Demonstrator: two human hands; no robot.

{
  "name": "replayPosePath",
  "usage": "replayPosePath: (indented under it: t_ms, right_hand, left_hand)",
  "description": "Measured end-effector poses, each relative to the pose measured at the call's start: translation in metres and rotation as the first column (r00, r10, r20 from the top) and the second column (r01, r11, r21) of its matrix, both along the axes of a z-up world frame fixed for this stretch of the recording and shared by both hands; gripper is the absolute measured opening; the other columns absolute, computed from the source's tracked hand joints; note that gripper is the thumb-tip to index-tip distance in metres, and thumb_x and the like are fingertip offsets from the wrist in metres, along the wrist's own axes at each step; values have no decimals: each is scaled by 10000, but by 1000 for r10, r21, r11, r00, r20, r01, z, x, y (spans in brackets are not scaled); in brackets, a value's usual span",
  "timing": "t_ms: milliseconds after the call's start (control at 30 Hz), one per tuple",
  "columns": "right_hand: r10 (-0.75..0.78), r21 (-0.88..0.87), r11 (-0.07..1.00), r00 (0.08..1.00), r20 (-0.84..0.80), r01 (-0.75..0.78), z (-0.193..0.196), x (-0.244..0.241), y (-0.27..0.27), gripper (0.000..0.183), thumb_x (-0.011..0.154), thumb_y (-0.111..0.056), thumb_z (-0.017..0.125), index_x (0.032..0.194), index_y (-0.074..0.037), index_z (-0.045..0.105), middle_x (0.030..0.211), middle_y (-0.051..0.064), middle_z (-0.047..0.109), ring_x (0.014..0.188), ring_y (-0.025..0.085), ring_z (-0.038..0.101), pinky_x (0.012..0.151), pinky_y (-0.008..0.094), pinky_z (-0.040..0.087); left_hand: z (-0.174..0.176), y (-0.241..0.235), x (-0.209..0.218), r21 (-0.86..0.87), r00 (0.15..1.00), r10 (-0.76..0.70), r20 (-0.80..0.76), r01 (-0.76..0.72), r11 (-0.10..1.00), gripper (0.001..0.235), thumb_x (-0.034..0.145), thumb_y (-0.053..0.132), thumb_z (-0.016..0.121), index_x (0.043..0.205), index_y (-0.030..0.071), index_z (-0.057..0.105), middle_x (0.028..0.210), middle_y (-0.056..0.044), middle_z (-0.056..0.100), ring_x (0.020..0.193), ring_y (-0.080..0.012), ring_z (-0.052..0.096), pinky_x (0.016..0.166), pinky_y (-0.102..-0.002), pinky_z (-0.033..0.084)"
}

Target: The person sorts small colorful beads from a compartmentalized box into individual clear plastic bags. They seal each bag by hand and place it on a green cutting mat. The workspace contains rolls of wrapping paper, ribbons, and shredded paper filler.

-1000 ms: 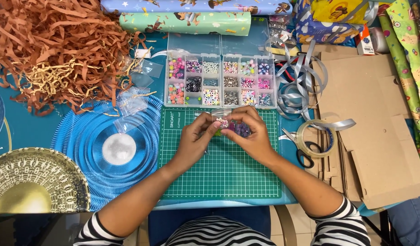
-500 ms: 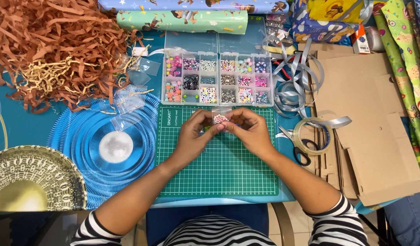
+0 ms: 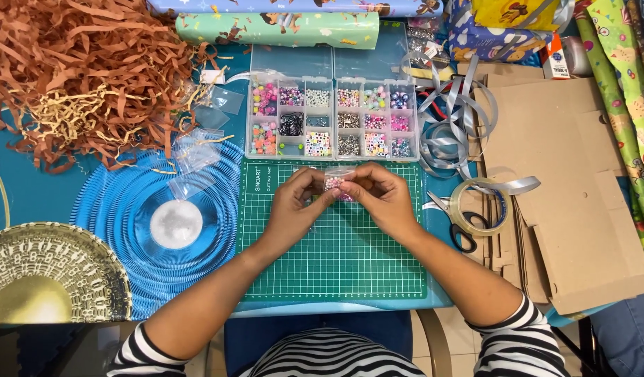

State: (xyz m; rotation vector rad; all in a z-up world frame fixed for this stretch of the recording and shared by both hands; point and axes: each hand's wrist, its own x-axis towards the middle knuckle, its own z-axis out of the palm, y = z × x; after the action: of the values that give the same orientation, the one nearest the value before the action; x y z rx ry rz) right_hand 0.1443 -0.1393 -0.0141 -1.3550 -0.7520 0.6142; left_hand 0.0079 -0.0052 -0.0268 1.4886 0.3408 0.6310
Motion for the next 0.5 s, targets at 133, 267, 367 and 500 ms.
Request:
replayPosePath:
  t_ms: [133,267,367,500]
  right_hand:
    - [-15,-9,1000,1000,13,15,4,-1,-1,126,971,3,821,1088,39,790,917,99,758,844,103,722,810,295,626]
    - [-10,0,1000,1000,4,10,0,2,-2,109,1003,-3,783,1102,42,788,933,101,747,857,110,727,815,309,631]
    - [-2,24,1000,1000,-12,2,7,-2,0,137,1001,-18,787,1130,30,786,962,80,739,883,100,724,831,300,627]
    - [-9,21,1000,993,115,6,-9,4,0,109,966,-18,836,1061,20,799,953,96,725,900,104,702,806,290,599]
  left_hand:
    - [0,0,-1,26,1000,-12,-13,13,1000,230,934,46,870,1106,-46,750,1015,-125,672,973,-256,752,881,-415,649]
    - [-1,3,-2,17,1000,1,-9,-1,1000,139,1006,52,799,1097,-45,758,991,-121,688,970,-242,760,874,-415,658]
    - [-2,4,-3,6,1000,-3,-15,3,1000,126,1003,45,800,1082,-49,770,955,-125,700,939,-230,765,850,-399,663]
    - [-3,2,-6,58,999,-29,-22,30,998,117,975,22,821,1057,-51,780,907,-136,708,903,-267,787,820,-404,668]
